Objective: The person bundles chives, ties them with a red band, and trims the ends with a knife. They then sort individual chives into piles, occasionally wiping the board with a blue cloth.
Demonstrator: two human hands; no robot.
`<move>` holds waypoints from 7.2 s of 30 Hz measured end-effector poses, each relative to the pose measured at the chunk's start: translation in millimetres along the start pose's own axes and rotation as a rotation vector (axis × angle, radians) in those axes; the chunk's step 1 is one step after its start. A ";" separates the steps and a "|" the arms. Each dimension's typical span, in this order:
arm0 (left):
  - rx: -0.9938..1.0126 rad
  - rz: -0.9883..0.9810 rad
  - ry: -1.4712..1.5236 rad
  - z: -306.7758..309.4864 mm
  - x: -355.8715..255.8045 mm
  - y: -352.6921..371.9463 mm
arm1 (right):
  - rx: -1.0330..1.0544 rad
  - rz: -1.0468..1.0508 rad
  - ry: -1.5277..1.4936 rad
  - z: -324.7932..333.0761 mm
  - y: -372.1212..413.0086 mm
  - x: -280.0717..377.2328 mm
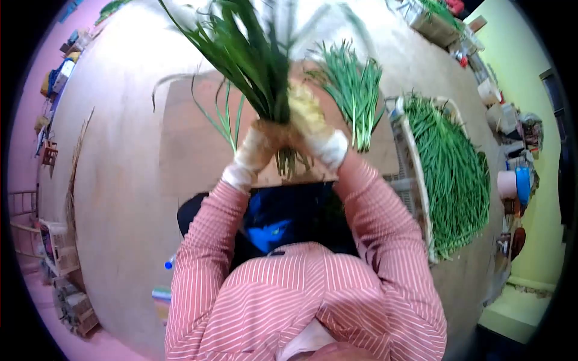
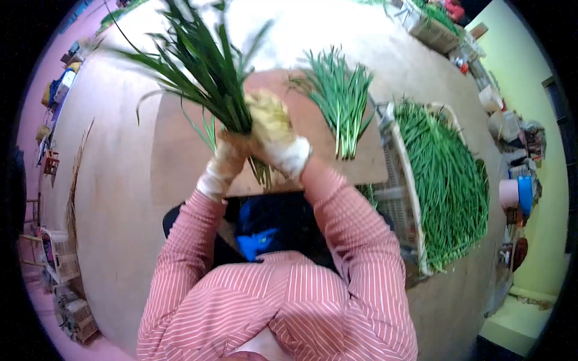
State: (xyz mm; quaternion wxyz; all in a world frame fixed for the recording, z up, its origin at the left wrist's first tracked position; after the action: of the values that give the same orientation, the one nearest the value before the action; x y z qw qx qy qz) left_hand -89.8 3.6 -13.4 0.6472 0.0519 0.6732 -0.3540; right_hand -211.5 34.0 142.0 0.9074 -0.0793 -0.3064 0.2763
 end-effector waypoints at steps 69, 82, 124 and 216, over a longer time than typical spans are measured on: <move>-0.492 0.161 1.148 35.6 -66.3 19.1 | -0.073 -0.644 -1.321 -64.3 99.9 -53.0; -0.431 -0.005 1.099 50.2 -68.7 16.1 | 0.143 -0.657 -1.257 -70.7 95.3 -37.8; -0.081 0.923 0.851 -101.0 20.8 38.4 | 0.135 -1.032 0.002 -97.3 125.8 -49.8; -0.117 0.893 -0.600 6.4 20.5 -44.0 | 0.287 -0.834 -0.127 -119.5 71.9 -83.5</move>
State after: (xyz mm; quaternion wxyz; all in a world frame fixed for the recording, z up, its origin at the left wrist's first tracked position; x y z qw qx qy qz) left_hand -110.9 -40.5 -13.5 0.9004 0.1933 0.3898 -0.0057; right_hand -227.4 51.1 -18.9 0.9224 0.1951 -0.3261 -0.0693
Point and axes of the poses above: each hand's wrist, its own y-axis away from the middle knuckle, its own z-axis out of the back of the hand, x = y × z, the point moved 4 cm from there along -y, towards the middle knuckle, and after that the axes turned 10 degrees about x, right-handed, at the moved point
